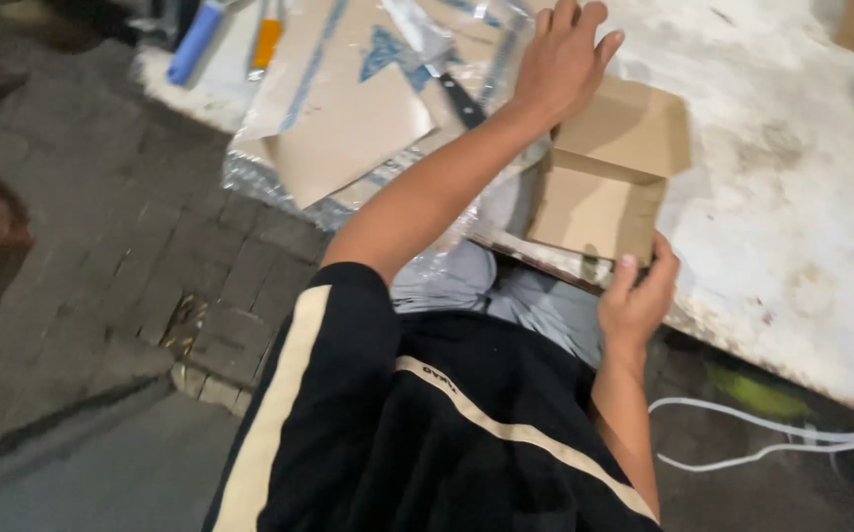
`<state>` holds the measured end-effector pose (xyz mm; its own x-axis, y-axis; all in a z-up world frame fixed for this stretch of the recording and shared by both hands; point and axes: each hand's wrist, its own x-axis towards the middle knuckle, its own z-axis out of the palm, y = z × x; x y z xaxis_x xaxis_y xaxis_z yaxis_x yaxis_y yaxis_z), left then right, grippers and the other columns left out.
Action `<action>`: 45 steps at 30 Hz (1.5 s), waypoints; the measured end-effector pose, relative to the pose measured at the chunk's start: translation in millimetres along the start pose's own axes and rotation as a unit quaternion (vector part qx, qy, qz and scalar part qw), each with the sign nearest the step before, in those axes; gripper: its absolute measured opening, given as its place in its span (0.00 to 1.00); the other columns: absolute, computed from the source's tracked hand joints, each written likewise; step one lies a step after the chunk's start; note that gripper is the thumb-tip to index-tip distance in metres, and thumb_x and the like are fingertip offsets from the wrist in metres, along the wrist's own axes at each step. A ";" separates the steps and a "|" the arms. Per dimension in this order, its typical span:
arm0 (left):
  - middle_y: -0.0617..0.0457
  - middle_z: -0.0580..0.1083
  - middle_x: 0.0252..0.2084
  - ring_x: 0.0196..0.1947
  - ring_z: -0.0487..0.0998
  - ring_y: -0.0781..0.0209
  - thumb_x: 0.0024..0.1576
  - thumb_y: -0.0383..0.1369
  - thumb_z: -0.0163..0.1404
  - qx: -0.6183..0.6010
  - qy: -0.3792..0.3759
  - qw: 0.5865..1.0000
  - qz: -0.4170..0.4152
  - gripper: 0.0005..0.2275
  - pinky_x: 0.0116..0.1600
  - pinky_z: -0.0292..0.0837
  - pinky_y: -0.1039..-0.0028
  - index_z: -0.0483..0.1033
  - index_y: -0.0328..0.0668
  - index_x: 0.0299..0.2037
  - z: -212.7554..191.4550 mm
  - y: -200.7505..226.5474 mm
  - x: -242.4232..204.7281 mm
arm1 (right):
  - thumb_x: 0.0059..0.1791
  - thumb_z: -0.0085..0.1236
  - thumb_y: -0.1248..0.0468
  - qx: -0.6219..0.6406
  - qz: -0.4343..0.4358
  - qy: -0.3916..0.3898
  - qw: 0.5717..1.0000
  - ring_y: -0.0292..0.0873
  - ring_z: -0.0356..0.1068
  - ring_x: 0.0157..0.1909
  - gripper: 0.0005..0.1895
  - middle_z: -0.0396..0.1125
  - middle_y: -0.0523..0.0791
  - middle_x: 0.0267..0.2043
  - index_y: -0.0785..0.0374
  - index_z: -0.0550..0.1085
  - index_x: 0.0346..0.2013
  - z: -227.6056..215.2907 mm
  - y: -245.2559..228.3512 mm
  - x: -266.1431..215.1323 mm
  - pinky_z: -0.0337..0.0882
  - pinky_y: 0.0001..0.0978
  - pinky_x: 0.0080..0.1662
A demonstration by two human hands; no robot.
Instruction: The person uses a knife to cut a piece of cardboard from a plastic-wrapped stack, then places the cut piece into a small cardboard box. This process is repeated multiple times, with the person cutting cardboard and inserting it into boxes.
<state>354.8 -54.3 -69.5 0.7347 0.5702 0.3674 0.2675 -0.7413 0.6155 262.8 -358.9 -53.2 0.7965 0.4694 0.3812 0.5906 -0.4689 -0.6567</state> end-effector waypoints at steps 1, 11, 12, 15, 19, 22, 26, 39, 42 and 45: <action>0.45 0.69 0.43 0.41 0.71 0.37 0.58 0.41 0.48 -0.079 0.042 0.996 0.029 0.11 0.46 0.66 0.57 0.68 0.44 0.40 -26.5 2.2 -0.1 | 0.57 0.40 0.57 0.001 0.007 0.005 1.000 0.60 0.63 0.56 0.23 0.63 0.58 0.55 0.72 0.63 0.60 -2.4 -2.8 0.7 0.62 0.46 0.55; 0.37 0.72 0.50 0.45 0.74 0.46 0.60 0.56 0.54 0.323 -0.063 0.921 -0.210 0.28 0.41 0.75 0.61 0.72 0.33 0.50 -300.1 -83.3 -155.9 | 0.60 0.32 0.60 0.152 0.057 -0.001 0.987 0.51 0.54 0.62 0.20 0.54 0.54 0.61 0.70 0.57 0.61 -20.1 -3.8 10.7 0.55 0.42 0.62; 0.39 0.70 0.48 0.45 0.72 0.44 0.58 0.56 0.56 0.300 -0.059 0.911 -0.277 0.28 0.41 0.73 0.58 0.69 0.34 0.50 -303.4 -91.4 -169.9 | 0.56 0.37 0.64 0.168 0.085 0.006 0.982 0.47 0.56 0.57 0.19 0.56 0.52 0.56 0.68 0.58 0.61 -23.3 0.7 14.0 0.57 0.37 0.57; 0.43 0.72 0.42 0.39 0.74 0.46 0.56 0.55 0.57 0.202 -0.050 0.905 -0.372 0.28 0.37 0.70 0.58 0.68 0.35 0.48 -304.4 -90.7 -194.2 | 0.52 0.41 0.74 0.225 0.140 0.028 0.964 0.39 0.57 0.46 0.18 0.58 0.49 0.52 0.63 0.61 0.57 -32.8 -2.3 24.9 0.59 0.27 0.45; 0.47 0.78 0.40 0.37 0.78 0.46 0.52 0.42 0.59 0.072 -0.011 0.899 -0.432 0.19 0.34 0.72 0.54 0.72 0.39 0.47 -297.3 -86.6 -193.9 | 0.52 0.49 0.68 0.230 0.079 0.110 0.964 0.43 0.61 0.42 0.14 0.58 0.50 0.51 0.63 0.64 0.53 -42.4 1.0 36.1 0.63 0.30 0.40; 0.42 0.73 0.21 0.20 0.70 0.41 0.51 0.35 0.42 0.206 0.028 0.926 -0.314 0.09 0.23 0.56 0.52 0.70 0.42 0.24 -302.5 -100.1 -196.6 | 0.55 0.52 0.64 0.259 0.016 0.110 0.960 0.45 0.59 0.39 0.13 0.59 0.53 0.48 0.65 0.63 0.52 -48.2 7.2 39.1 0.61 0.35 0.39; 0.50 0.75 0.30 0.28 0.71 0.59 0.55 0.16 0.53 0.117 0.070 0.989 -0.056 0.07 0.31 0.61 0.69 0.74 0.37 0.37 -330.1 -46.0 -172.5 | 0.50 0.48 0.78 0.278 0.049 0.130 0.951 0.43 0.62 0.34 0.11 0.64 0.53 0.40 0.71 0.68 0.46 -43.0 7.3 29.2 0.65 0.30 0.39; 0.54 0.78 0.26 0.27 0.81 0.63 0.51 0.31 0.62 -0.330 -0.045 0.943 0.002 0.09 0.35 0.76 0.74 0.77 0.47 0.39 -145.5 76.6 -132.2 | 0.50 0.65 0.67 0.323 0.111 0.036 0.939 0.38 0.70 0.41 0.36 0.67 0.49 0.46 0.59 0.53 0.65 -61.2 -6.5 46.2 0.75 0.25 0.38; 0.50 0.77 0.26 0.26 0.80 0.51 0.52 0.32 0.61 -0.202 -0.056 0.978 0.022 0.16 0.33 0.75 0.64 0.72 0.47 0.48 -129.1 70.4 -149.6 | 0.50 0.64 0.73 0.192 0.087 0.012 0.977 0.44 0.68 0.35 0.36 0.66 0.52 0.39 0.61 0.52 0.65 -62.5 -15.4 48.5 0.71 0.32 0.35; 0.46 0.76 0.28 0.27 0.80 0.44 0.56 0.32 0.56 -0.076 -0.080 0.990 0.087 0.21 0.34 0.76 0.56 0.67 0.50 0.60 -129.5 66.4 -153.5 | 0.47 0.63 0.76 0.042 0.071 -0.043 0.996 0.56 0.69 0.33 0.36 0.68 0.56 0.35 0.65 0.54 0.64 -57.0 -21.5 53.9 0.70 0.43 0.31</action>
<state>179.0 -145.2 5.2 0.8544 0.3653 0.3695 0.0399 -0.7551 0.6544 300.4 -366.1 18.6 0.8551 0.4666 0.2260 0.4571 -0.4730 -0.7532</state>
